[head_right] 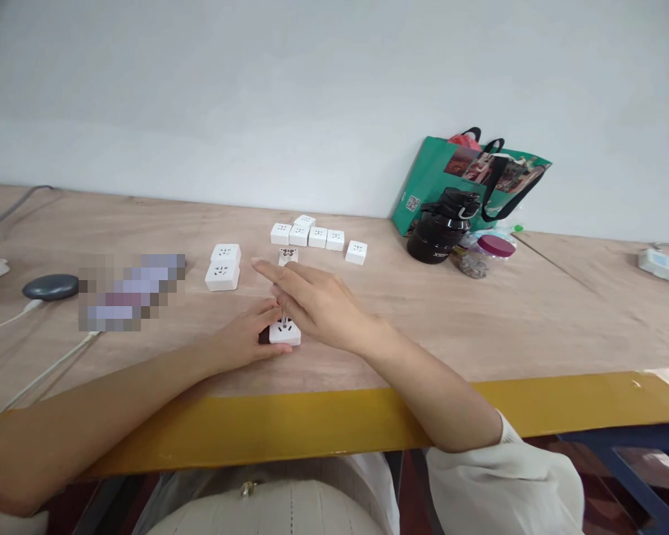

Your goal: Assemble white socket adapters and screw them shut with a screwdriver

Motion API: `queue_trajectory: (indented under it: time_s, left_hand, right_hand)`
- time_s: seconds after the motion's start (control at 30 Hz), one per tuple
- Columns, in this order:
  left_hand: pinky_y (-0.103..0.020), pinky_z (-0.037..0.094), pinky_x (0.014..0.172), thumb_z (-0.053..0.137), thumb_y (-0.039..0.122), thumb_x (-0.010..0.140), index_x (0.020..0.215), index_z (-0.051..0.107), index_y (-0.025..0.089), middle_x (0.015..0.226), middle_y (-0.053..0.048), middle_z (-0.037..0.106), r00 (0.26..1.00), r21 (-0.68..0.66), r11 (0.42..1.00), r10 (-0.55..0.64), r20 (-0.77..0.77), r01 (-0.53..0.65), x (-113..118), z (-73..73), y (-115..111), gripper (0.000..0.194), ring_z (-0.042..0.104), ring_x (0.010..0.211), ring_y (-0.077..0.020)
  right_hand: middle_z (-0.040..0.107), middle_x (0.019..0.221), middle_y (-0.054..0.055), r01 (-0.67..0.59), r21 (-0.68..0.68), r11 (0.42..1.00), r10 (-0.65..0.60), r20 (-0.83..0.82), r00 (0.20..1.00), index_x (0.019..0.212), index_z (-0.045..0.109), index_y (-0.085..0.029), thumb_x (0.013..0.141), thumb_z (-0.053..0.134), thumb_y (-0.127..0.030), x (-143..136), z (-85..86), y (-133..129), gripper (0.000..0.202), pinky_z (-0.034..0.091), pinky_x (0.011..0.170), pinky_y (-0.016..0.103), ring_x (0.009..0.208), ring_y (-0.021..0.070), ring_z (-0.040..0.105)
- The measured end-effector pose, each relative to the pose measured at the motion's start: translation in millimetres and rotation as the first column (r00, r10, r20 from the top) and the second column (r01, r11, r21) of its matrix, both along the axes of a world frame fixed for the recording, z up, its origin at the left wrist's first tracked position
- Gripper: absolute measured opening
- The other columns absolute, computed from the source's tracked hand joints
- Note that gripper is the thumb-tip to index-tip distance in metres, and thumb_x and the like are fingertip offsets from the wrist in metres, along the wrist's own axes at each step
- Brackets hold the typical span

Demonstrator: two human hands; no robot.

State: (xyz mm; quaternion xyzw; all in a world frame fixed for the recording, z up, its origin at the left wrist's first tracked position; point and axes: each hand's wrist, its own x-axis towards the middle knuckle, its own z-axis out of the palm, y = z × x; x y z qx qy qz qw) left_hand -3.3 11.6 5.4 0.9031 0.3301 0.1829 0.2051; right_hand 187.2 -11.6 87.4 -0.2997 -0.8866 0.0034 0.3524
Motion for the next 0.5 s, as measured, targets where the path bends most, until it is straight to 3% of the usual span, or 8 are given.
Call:
queue_trajectory:
  time_s: [0.13,0.27,0.4,0.5]
  left_hand:
    - [-0.039,0.033,0.103,0.057,0.041,0.083,0.129,0.041,0.024,0.128,-0.007,0.042,1.0,0.012,1.0,-0.001,-0.003,0.002,0.5,0.2,-0.1,0.053,0.04,0.12,-0.0261]
    - [-0.041,0.034,0.101,0.059,0.04,0.082,0.129,0.042,0.028,0.129,-0.005,0.041,1.0,0.053,0.998,-0.024,0.004,0.023,-0.5,-5.7,2.9,0.051,0.04,0.118,-0.0257]
    - [-0.041,0.035,0.101,0.058,0.041,0.083,0.13,0.04,0.032,0.129,-0.004,0.04,0.999,0.068,0.997,-0.036,0.003,0.035,-1.3,-9.3,4.6,0.051,0.041,0.118,-0.0252]
    - [-0.041,0.034,0.101,0.059,0.039,0.083,0.13,0.04,0.034,0.13,-0.004,0.039,0.999,0.086,0.995,-0.045,0.005,0.044,-1.2,-9.6,4.9,0.052,0.04,0.119,-0.0251]
  right_hand:
    - [0.061,0.082,0.005,0.075,0.011,0.997,-0.074,-0.055,0.996,0.109,0.054,-0.018,0.09,0.041,-0.025,-1.4,-1.0,0.0,0.024,0.045,0.062,0.026,0.07,0.0138,0.055]
    - [0.062,0.091,0.006,0.017,-0.013,1.0,-0.018,-0.07,0.997,0.119,0.048,-0.019,0.092,0.032,-0.021,-1.7,-1.2,0.2,0.031,0.047,0.069,0.029,0.08,0.0146,0.057]
    - [0.062,0.078,0.003,0.06,-0.005,0.998,-0.06,-0.096,0.994,0.109,0.056,-0.018,0.091,0.04,-0.025,-1.6,-1.5,0.7,0.025,0.045,0.061,0.026,0.067,0.0131,0.056]
    - [0.062,0.085,0.006,0.026,0.016,1.0,-0.024,-0.101,0.995,0.113,0.054,-0.018,0.092,0.037,-0.023,-1.3,-1.3,1.0,0.028,0.047,0.065,0.028,0.074,0.0143,0.057]
